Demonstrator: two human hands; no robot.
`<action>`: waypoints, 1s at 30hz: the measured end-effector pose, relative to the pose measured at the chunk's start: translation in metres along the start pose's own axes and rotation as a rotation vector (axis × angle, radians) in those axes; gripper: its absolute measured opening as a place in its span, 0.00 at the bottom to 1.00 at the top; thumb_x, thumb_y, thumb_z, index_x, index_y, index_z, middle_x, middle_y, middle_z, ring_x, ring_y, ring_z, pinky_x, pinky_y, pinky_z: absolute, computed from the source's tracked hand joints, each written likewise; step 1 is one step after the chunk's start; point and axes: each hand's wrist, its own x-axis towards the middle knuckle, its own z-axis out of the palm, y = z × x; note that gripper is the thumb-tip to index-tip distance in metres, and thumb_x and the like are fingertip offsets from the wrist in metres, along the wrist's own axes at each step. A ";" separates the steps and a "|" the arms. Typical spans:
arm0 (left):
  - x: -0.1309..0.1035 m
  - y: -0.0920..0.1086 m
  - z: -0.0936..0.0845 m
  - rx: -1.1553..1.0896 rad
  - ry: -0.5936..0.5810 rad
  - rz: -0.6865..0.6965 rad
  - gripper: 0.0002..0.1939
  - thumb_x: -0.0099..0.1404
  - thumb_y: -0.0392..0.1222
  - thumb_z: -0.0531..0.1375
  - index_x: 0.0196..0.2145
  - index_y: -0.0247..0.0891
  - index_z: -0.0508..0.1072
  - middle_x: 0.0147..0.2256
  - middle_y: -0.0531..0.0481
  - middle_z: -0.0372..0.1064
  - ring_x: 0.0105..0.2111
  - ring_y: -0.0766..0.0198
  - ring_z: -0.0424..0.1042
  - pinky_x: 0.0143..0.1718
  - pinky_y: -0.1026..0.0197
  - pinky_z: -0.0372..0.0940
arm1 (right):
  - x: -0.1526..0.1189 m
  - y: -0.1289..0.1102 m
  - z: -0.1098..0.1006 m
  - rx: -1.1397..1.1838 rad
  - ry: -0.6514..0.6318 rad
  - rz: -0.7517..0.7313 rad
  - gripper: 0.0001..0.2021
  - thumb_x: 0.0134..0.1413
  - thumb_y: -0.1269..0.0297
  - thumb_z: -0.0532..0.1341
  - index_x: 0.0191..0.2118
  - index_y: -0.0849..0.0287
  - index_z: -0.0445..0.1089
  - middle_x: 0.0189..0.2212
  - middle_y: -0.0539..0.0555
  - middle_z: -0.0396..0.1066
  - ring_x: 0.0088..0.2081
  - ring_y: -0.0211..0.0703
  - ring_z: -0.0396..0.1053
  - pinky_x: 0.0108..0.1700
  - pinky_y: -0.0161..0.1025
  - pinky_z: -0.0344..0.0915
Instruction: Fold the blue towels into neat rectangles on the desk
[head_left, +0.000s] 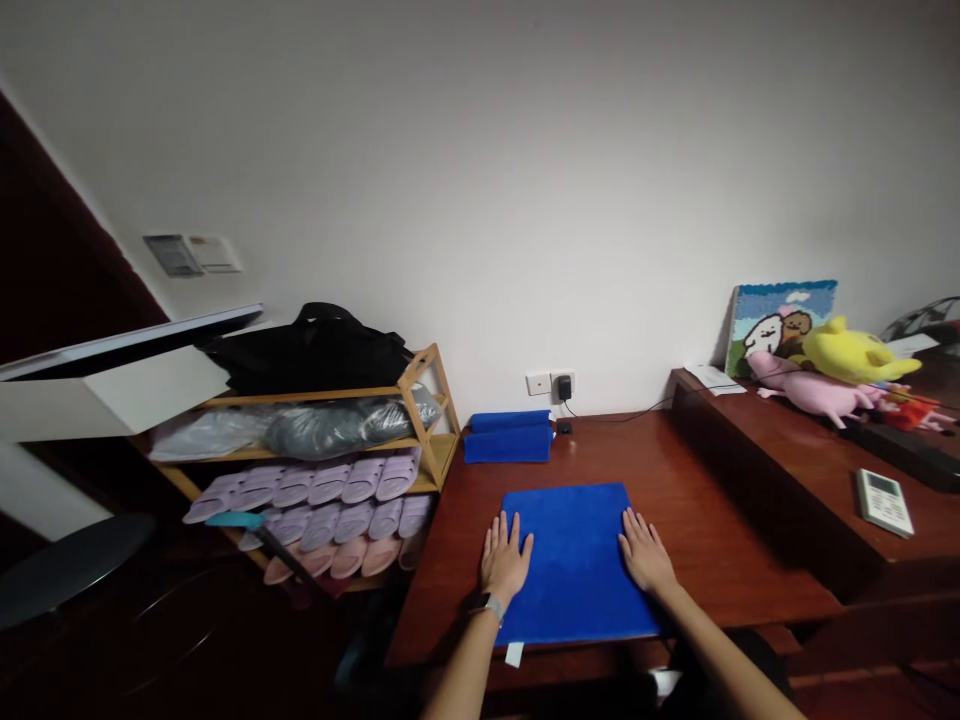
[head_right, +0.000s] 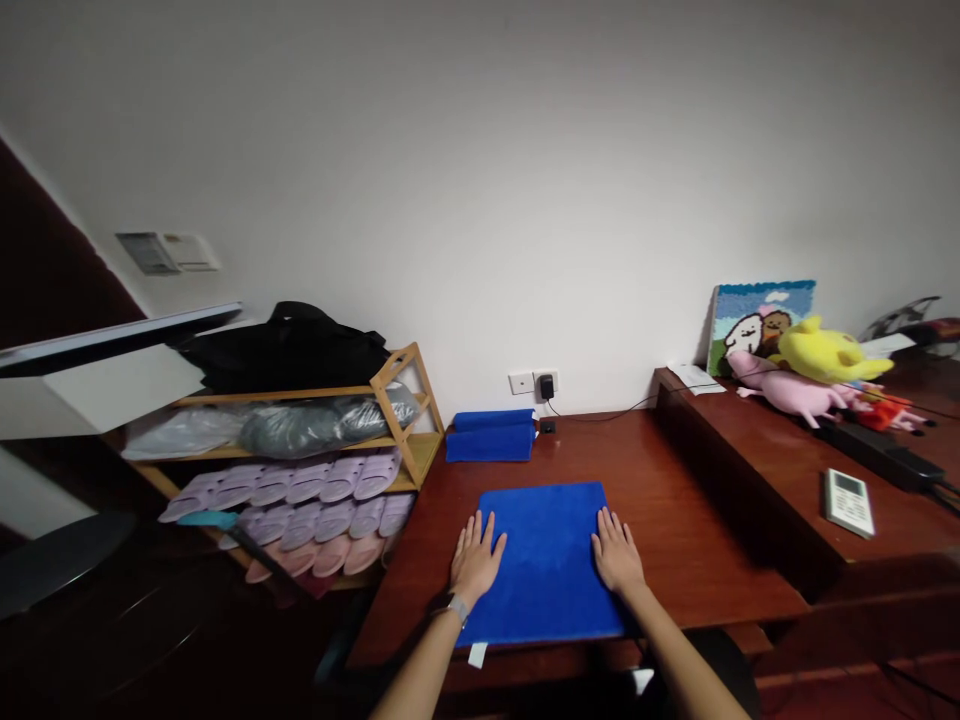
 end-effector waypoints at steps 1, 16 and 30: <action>0.000 0.003 -0.001 0.008 0.007 0.004 0.35 0.76 0.58 0.41 0.72 0.37 0.56 0.72 0.42 0.49 0.72 0.47 0.46 0.72 0.42 0.44 | -0.001 -0.001 -0.001 -0.009 -0.001 0.006 0.35 0.70 0.52 0.35 0.75 0.66 0.41 0.75 0.53 0.39 0.75 0.46 0.36 0.74 0.47 0.33; 0.041 0.180 0.027 -0.258 -0.031 0.353 0.32 0.78 0.55 0.34 0.71 0.44 0.57 0.73 0.47 0.48 0.73 0.54 0.44 0.72 0.44 0.44 | 0.030 0.000 -0.023 0.010 0.076 -0.027 0.32 0.69 0.59 0.37 0.73 0.63 0.52 0.73 0.56 0.51 0.73 0.47 0.47 0.72 0.47 0.42; 0.084 0.062 0.008 -0.107 -0.053 0.209 0.30 0.77 0.59 0.42 0.71 0.53 0.57 0.73 0.50 0.48 0.73 0.52 0.45 0.72 0.44 0.43 | 0.080 0.005 -0.006 0.026 0.039 -0.055 0.34 0.70 0.53 0.35 0.75 0.64 0.41 0.75 0.53 0.41 0.75 0.43 0.37 0.74 0.46 0.33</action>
